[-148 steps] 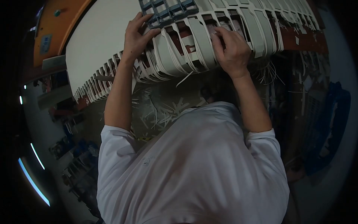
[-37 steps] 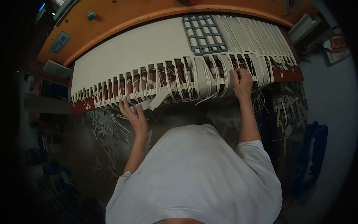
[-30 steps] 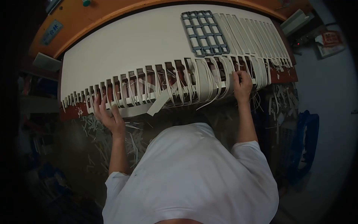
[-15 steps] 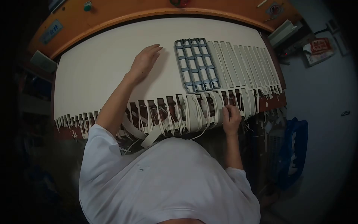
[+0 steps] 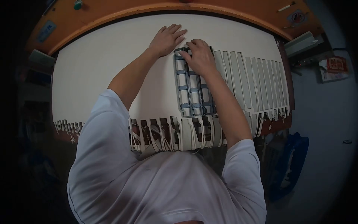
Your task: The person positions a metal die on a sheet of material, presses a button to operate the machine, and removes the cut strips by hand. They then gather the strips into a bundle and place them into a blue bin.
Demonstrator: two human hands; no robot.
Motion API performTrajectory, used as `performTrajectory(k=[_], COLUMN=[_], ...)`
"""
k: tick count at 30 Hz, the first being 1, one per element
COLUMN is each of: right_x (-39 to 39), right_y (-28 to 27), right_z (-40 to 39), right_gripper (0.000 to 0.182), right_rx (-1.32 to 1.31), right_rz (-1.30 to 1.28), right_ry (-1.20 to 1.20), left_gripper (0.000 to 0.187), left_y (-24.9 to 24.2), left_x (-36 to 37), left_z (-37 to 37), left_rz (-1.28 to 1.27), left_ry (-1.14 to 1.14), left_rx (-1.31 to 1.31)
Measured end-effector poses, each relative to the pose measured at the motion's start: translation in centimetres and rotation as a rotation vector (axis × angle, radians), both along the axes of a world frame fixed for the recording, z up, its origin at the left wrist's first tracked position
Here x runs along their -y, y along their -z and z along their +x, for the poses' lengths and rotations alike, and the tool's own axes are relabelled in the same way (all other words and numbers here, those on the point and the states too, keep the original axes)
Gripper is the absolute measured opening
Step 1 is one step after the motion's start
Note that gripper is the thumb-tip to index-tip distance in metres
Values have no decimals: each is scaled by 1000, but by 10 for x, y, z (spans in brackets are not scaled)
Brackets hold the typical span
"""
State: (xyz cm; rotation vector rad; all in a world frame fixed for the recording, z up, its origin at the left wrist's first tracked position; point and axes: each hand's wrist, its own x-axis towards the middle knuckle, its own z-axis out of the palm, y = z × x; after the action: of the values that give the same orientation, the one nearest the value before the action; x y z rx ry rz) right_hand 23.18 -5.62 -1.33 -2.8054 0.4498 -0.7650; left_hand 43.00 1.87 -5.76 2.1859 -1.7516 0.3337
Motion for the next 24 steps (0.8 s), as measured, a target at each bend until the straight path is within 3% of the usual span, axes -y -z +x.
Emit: performTrajectory(k=[2,12,15,17,21,24], right_x=[4,12,15,7,-56,-103], right_y=[7,-7,-33,-79,-142,-146], right_z=[5,18,15,-11,-97,-166], right_gripper=[40,38,44,35,35,38], right_rx=[-78,-98,50,262,593,669], right_rz=[97,42,-11,-106,-117,-299], right_ry=[-14,56,60,-23,-59,21], left_gripper=[48,47,48,49,49,50], left_y=[1,11,6,7,8,8], left_x=[1,4,2,4,5,5], left_z=[-1,5,5,6,3,0], left_rz=[20,-28,-23,-27,-38,-33], left_ry=[-18,-17,-16,-9,-13,-17], left_rx=[22,105,112,108,92,80])
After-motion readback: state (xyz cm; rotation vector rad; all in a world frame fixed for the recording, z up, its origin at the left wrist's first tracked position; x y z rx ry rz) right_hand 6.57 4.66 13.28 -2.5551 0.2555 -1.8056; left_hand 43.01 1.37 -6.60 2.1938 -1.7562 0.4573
